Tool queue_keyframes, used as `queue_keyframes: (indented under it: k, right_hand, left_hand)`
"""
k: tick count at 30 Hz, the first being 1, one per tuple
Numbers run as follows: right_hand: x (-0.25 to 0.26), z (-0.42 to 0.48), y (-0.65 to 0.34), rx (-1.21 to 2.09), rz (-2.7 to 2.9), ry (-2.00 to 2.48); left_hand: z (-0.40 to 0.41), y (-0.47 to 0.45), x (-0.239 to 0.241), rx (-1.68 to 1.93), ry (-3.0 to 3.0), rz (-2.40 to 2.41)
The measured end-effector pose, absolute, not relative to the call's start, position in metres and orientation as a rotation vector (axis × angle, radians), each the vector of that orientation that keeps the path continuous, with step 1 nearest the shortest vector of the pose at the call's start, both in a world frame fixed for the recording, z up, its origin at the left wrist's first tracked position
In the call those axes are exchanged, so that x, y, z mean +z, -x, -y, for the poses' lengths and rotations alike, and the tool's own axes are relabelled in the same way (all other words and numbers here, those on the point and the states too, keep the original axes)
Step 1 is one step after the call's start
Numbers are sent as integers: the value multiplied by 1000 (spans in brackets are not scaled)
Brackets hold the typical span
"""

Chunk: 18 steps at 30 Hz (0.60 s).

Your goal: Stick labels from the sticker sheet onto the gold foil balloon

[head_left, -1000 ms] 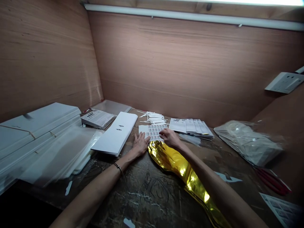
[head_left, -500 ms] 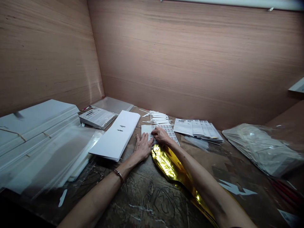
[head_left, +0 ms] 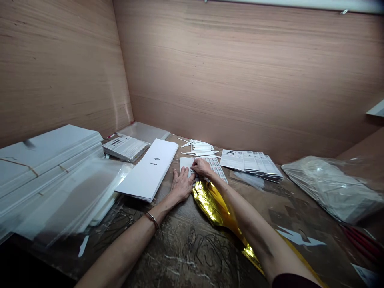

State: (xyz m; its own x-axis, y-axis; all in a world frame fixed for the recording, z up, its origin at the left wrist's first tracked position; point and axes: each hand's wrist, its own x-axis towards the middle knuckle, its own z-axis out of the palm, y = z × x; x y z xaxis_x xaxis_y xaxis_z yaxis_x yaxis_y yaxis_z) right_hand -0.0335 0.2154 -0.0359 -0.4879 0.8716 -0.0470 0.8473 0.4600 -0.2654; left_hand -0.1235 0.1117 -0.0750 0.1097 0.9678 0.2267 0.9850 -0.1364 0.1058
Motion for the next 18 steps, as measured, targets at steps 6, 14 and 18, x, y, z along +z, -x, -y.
queue_keyframes:
  k: [6,14,18]
  right_hand:
    - [-35,-211,39,272,2704,1433]
    - [-20,-195,24,743,2331,1274]
    - [-12,-187,13,1166,1909,1071]
  left_hand:
    - [-113,123,-76,-346,2277,2051]
    - [-113,124,-77,-375,2317,2055]
    - [-111,126,-59,-682,2204,2165]
